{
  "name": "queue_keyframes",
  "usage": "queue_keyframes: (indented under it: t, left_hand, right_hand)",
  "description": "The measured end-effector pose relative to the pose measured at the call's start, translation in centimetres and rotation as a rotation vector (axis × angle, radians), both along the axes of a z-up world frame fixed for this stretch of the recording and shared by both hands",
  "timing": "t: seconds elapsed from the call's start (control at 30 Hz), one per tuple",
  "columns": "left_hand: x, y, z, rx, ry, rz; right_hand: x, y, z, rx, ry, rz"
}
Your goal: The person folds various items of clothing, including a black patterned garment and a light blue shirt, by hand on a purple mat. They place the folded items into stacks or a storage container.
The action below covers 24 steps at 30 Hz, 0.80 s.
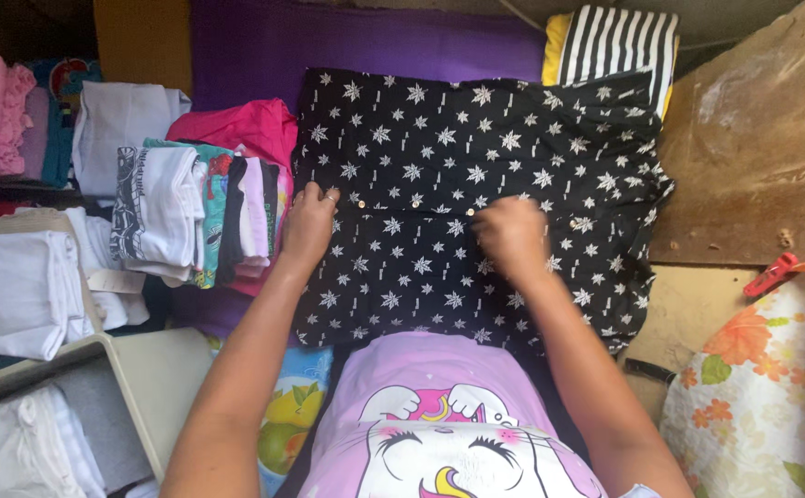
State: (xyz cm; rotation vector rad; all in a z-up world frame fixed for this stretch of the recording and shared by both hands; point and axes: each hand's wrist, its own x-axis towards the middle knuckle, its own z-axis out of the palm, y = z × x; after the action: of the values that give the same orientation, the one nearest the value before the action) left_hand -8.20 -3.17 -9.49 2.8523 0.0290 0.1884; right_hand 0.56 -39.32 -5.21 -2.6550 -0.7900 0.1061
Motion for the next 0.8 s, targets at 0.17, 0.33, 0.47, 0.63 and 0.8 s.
queue_keyframes:
  t: [0.17,0.33,0.47,0.63,0.8]
  left_hand:
    - [0.6,0.6,0.3,0.012,-0.009,-0.058]
    - [-0.1,0.6,2.0,0.038,0.050,-0.083]
    - [-1.0,0.4,1.8,0.064,0.126,-0.125]
    - [-0.5,-0.4,3.1,0.037,0.195,-0.023]
    - [-1.5,0.7,4.4,-0.062,0.359,0.008]
  right_hand:
    - [-2.5,7.9,-2.3,0.219,-0.041,0.231]
    - [-2.4,10.4,-4.0,0.226,0.033,0.194]
    - [-2.8,9.6,-4.0,0.244,-0.005,0.205]
    - [-1.2,5.7,-2.4,0.366,-0.088,0.123]
    - [2.1,-6.3,-1.1,0.059,-0.012,-0.260]
